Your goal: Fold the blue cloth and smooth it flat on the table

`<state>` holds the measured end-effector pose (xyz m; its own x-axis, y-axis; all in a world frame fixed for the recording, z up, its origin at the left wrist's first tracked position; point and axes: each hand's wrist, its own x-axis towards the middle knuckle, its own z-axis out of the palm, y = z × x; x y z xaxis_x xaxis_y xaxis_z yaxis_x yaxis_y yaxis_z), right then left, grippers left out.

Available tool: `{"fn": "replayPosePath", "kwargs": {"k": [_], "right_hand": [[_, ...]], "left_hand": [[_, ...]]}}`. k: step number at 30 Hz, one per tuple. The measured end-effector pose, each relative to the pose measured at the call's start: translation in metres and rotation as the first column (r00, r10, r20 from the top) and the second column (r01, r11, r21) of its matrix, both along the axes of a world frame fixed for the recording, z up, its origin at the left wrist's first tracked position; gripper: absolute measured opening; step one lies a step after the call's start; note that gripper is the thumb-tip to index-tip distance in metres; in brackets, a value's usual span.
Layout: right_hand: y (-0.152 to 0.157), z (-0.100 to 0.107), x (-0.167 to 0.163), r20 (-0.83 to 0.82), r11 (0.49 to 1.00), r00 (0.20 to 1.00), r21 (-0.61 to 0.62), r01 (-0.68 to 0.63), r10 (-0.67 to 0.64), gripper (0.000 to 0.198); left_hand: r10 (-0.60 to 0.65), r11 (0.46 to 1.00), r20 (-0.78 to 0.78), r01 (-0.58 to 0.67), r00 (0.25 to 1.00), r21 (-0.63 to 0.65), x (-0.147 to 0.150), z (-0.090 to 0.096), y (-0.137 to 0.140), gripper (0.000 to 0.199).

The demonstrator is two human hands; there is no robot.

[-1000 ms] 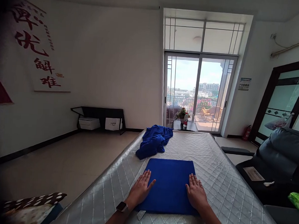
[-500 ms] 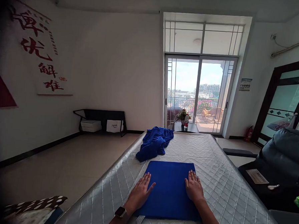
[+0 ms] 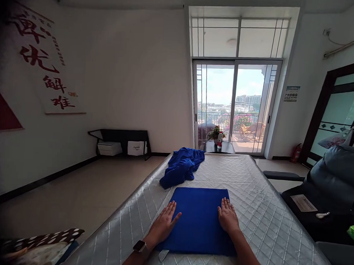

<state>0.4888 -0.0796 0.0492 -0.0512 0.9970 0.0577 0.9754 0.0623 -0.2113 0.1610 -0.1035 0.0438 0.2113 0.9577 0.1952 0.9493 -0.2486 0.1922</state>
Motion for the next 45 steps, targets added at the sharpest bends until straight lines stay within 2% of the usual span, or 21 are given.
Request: {"fn": "replayPosePath", "kwargs": {"k": [3,6,8,10,14,16,18,22,28,31,33,36,45], "right_hand": [[0.001,0.001,0.004,-0.023,1.0,1.0,-0.016,-0.017,0.017,0.064],[0.0,0.0,0.005,-0.027,1.0,0.999,-0.007,-0.023,0.023,0.064],[0.0,-0.002,0.005,-0.016,1.0,1.0,0.015,-0.019,0.02,0.063],[-0.002,-0.003,0.004,0.0,0.999,1.0,0.04,-0.017,0.017,0.063],[-0.005,-0.003,0.006,0.061,0.997,0.997,0.068,-0.042,0.037,0.061],[-0.006,-0.002,0.008,0.086,0.996,0.995,0.069,-0.062,0.056,0.06],[-0.007,-0.001,0.009,0.09,0.996,0.994,0.07,-0.062,0.055,0.059],[-0.007,0.001,0.006,0.065,0.996,0.998,0.083,-0.027,0.022,0.06],[-0.006,0.001,0.003,0.011,0.999,1.0,0.051,0.005,-0.006,0.061],[-0.005,0.0,0.003,-0.013,0.999,1.0,0.031,0.011,-0.01,0.061],[-0.004,-0.001,0.003,-0.022,1.0,1.0,0.03,0.008,-0.007,0.062],[-0.003,-0.003,0.004,-0.016,0.999,1.0,0.039,0.002,-0.001,0.062],[-0.001,-0.004,0.003,0.016,0.999,1.0,0.05,0.001,-0.002,0.063]], "left_hand": [[-0.015,0.997,0.0,0.015,1.0,-0.07,-0.005,0.008,0.006,0.074],[0.012,0.994,0.015,-0.01,1.0,-0.108,0.011,0.023,0.01,0.078],[-0.051,0.991,0.026,0.054,0.998,-0.123,0.039,0.03,0.009,0.082],[-0.179,0.974,0.028,0.181,0.983,-0.136,0.08,0.031,0.008,0.082],[-0.382,0.922,0.018,0.382,0.924,-0.064,0.16,0.02,0.008,0.072],[-0.44,0.898,0.002,0.44,0.898,-0.017,0.182,0.014,0.01,0.067],[-0.449,0.893,-0.008,0.449,0.894,0.009,0.188,0.011,0.013,0.064],[-0.364,0.931,-0.008,0.364,0.931,-0.004,0.158,0.01,0.017,0.068],[-0.148,0.989,-0.041,0.146,0.988,-0.03,0.058,0.009,0.025,0.076],[-0.032,0.999,-0.043,0.031,0.999,-0.023,0.01,0.002,0.027,0.078],[0.013,1.0,-0.025,-0.013,1.0,-0.003,-0.011,-0.004,0.026,0.076],[0.037,0.999,-0.003,-0.037,0.999,0.028,-0.022,-0.011,0.024,0.073],[0.037,0.999,0.018,-0.038,0.999,0.033,-0.021,-0.01,0.024,0.072]]}}
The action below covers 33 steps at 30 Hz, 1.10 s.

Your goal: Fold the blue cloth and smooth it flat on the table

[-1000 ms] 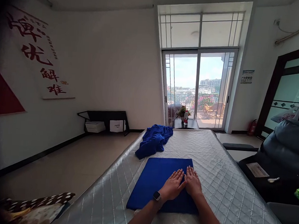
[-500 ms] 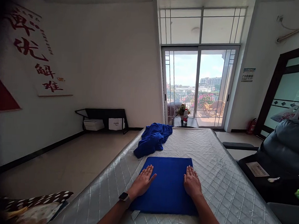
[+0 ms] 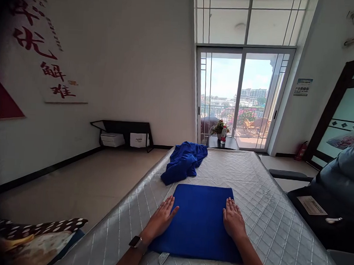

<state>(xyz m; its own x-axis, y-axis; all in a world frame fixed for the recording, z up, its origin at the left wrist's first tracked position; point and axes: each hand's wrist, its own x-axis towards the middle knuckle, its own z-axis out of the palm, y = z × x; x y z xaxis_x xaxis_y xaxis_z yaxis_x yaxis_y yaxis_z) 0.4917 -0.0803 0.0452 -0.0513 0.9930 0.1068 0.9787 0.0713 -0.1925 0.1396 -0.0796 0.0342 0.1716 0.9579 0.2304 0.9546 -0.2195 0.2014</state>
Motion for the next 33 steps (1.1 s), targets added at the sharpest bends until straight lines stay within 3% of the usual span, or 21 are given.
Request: {"fn": "replayPosePath", "kwargs": {"k": [9,24,33], "right_hand": [[0.002,-0.003,0.0,-0.001,1.0,1.0,0.0,-0.001,0.001,0.063],[-0.008,0.004,-0.002,-0.012,0.999,1.0,0.046,0.003,-0.003,0.061],[-0.016,0.011,-0.004,-0.006,0.998,1.0,0.055,0.005,-0.004,0.059]], "left_hand": [[-0.001,1.0,0.033,0.001,0.999,-0.007,-0.003,-0.004,0.002,0.074],[0.019,1.0,0.054,-0.019,0.998,-0.006,-0.004,0.008,0.001,0.07],[-0.016,1.0,0.045,0.015,0.999,0.014,0.001,0.007,0.015,0.066]]}}
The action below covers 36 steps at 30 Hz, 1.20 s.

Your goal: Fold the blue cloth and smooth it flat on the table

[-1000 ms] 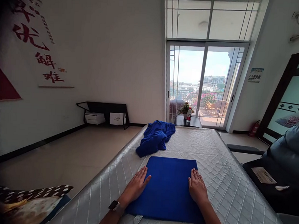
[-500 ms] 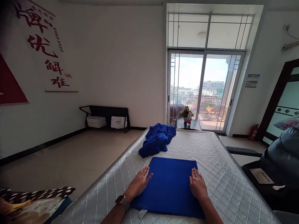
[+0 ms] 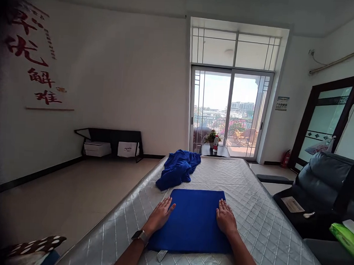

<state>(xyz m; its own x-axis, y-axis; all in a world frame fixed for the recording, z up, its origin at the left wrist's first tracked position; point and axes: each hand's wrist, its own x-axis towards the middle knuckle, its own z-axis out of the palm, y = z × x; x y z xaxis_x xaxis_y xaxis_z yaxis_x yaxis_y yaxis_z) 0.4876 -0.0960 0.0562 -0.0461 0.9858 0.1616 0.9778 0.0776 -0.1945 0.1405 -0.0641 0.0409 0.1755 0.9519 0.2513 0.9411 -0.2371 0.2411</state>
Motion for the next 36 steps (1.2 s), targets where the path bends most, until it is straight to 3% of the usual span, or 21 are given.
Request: {"fn": "replayPosePath", "kwargs": {"k": [10,30,36], "right_hand": [[0.01,-0.007,0.001,-0.009,0.999,1.0,-0.04,0.008,-0.009,0.061],[0.013,-0.004,0.008,-0.069,0.997,0.996,-0.052,-0.056,0.052,0.063],[0.006,0.016,0.015,-0.076,0.998,0.995,0.024,-0.064,0.066,0.063]], "left_hand": [[-0.046,0.999,-0.068,0.046,0.997,0.003,-0.007,-0.018,0.008,0.07],[-0.005,0.999,-0.073,0.001,0.997,-0.049,-0.001,0.003,-0.005,0.076],[-0.001,0.999,-0.035,0.0,0.999,-0.037,-0.001,0.002,-0.005,0.076]]}}
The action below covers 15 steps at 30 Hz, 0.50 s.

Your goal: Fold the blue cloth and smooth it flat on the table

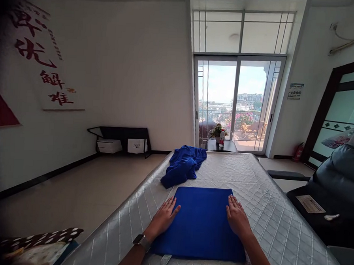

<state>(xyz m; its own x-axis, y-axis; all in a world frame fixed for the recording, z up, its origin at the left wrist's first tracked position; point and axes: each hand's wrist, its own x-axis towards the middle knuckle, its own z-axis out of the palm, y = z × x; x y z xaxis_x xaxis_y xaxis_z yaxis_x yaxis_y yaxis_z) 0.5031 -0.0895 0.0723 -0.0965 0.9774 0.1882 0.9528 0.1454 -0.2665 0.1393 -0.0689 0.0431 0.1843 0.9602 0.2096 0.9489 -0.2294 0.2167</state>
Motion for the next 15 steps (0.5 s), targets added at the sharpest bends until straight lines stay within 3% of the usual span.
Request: {"fn": "replayPosePath", "kwargs": {"k": [4,8,11,15], "right_hand": [[0.0,0.03,0.002,0.044,0.999,0.999,0.027,-0.022,0.021,0.062],[0.022,0.048,-0.006,0.077,1.0,0.997,-0.011,-0.029,0.03,0.061],[0.045,0.04,-0.016,0.091,0.999,0.996,-0.047,-0.001,0.005,0.061],[0.065,0.009,-0.025,0.091,0.997,0.995,-0.062,0.036,-0.03,0.062]], "left_hand": [[0.022,1.0,0.041,-0.022,0.999,0.007,0.002,0.01,-0.004,0.076],[0.003,1.0,0.094,-0.004,0.996,0.008,0.013,0.03,-0.017,0.072],[-0.132,0.991,0.107,0.133,0.985,-0.006,0.031,0.042,-0.029,0.065],[-0.324,0.946,0.042,0.323,0.945,0.022,0.074,0.05,-0.03,0.053]]}}
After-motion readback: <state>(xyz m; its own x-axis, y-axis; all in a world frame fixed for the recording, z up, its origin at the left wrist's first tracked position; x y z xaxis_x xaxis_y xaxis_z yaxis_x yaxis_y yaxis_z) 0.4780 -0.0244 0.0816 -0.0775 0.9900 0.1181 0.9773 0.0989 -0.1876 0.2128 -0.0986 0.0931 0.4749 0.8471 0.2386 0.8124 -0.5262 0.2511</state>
